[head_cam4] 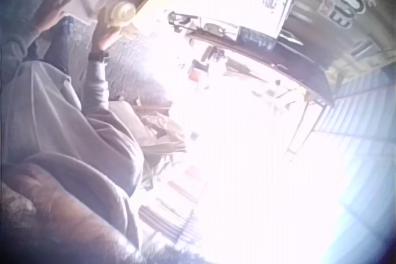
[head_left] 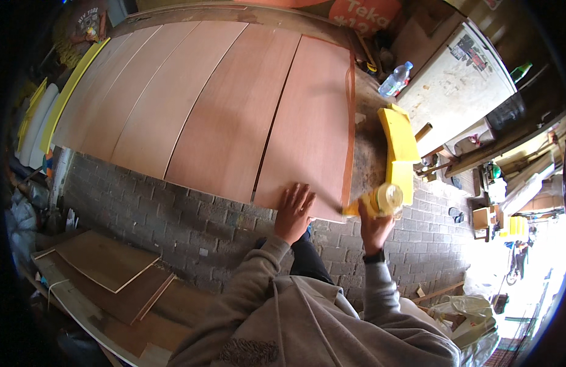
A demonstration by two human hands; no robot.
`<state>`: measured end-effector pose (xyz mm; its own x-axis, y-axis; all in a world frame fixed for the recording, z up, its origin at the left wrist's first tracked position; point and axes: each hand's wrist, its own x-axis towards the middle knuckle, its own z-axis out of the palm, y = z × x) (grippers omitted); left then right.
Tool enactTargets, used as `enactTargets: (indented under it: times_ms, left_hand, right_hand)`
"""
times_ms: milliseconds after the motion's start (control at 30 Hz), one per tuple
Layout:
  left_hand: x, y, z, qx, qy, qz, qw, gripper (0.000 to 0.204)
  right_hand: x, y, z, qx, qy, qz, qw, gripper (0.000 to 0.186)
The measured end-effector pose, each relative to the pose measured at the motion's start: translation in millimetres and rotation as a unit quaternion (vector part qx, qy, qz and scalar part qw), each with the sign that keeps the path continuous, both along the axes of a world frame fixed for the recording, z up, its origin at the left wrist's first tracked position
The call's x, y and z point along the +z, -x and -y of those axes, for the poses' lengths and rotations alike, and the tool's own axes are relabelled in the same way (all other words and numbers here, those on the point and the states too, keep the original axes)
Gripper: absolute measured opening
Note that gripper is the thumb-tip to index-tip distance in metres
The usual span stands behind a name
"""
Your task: The person applies a liquid finish to several flat wooden boards using a brush. They work on the surfaces and edges of each board, then place the finished boards aside on a workbench.
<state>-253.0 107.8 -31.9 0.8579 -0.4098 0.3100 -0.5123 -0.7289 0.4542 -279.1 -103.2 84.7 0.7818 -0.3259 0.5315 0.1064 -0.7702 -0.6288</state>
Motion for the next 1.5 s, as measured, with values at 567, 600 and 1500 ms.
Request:
enactTargets:
  times_ms: [567, 600, 1500]
  left_hand:
    - [10, -1, -1, -0.026, -0.045, 0.018, 0.998, 0.076]
    - [10, -4, -4, -0.029, -0.052, 0.023, 0.998, 0.076]
    - [5, 7, 2, 0.037, 0.02, 0.053, 0.998, 0.066]
  right_hand:
    - [2, -16, -7, -0.023, -0.054, -0.042, 0.997, 0.037]
    - [-5, -5, -8, -0.027, -0.047, -0.049, 0.997, 0.038]
    - [-22, 5, 18, 0.133, -0.185, -0.057, 0.972, 0.03]
